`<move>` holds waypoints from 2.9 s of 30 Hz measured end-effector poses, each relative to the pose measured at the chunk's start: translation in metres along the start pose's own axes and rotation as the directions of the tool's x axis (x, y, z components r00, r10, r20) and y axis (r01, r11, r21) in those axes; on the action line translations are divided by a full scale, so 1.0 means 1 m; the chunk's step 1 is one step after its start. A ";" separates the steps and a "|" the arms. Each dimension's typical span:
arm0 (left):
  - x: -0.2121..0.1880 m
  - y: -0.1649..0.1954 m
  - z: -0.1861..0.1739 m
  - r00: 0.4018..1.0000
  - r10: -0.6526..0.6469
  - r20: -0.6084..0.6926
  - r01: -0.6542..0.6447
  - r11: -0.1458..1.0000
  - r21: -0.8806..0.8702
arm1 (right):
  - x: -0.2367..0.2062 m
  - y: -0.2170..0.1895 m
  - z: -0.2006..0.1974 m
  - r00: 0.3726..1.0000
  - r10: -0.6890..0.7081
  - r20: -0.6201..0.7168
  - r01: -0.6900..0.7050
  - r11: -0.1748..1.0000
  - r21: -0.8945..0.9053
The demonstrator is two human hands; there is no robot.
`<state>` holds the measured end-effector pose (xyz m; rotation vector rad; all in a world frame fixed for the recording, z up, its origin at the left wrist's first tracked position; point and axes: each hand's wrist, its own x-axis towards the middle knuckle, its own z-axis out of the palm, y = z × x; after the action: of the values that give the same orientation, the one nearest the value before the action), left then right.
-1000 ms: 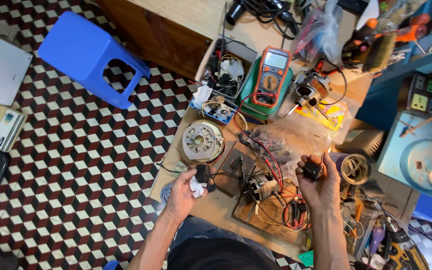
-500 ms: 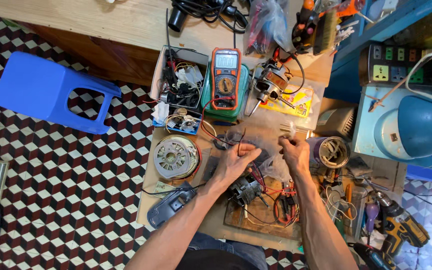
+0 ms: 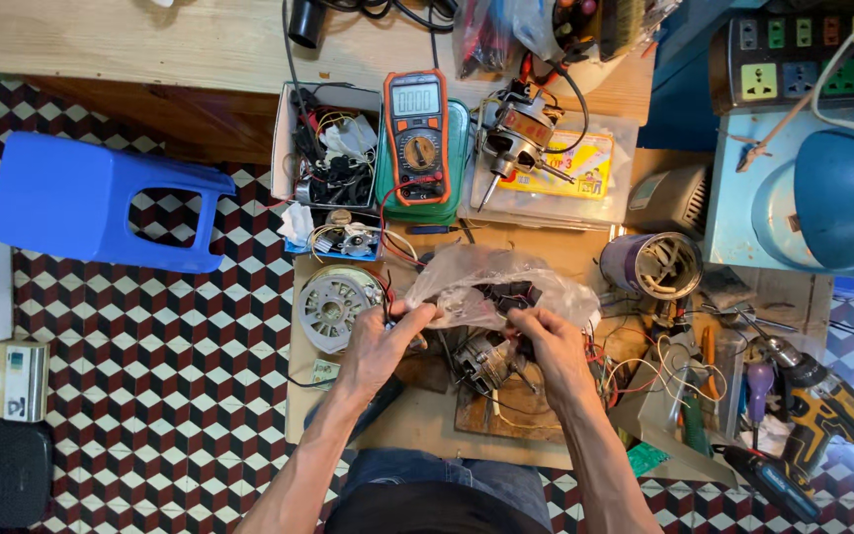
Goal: The person works at a cluttered electronics repair bench. They connect multimeter test leads to a small electronic component, handle and reposition wires and a circuit board inside a metal housing, and use a heat gun on the board while probing it with the multimeter.
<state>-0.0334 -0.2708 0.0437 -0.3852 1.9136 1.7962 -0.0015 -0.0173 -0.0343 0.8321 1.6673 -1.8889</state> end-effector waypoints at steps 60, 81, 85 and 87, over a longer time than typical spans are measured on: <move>-0.125 0.113 -0.060 0.947 0.256 -0.193 -0.294 0.934 -0.204 | -0.145 -0.025 -0.026 0.725 -0.603 -0.332 0.530 0.797 -0.289; -0.182 0.109 -0.085 0.969 0.232 -0.088 -0.248 0.921 -0.300 | -0.159 -0.114 0.104 0.523 -0.592 0.614 0.748 -0.026 -0.663; -0.185 0.127 -0.116 0.961 0.167 -0.218 -0.201 0.969 -0.146 | -0.152 -0.121 0.088 0.646 -0.296 0.704 0.667 -0.230 -0.709; -0.169 0.145 -0.128 0.945 0.234 -0.228 -0.252 0.966 -0.053 | -0.145 -0.132 0.093 0.481 -0.324 0.815 0.785 -0.254 -0.564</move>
<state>0.0144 -0.4036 0.2586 -0.4055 2.1218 2.0716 -0.0048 -0.0965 0.1674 -1.1474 2.6170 -0.5483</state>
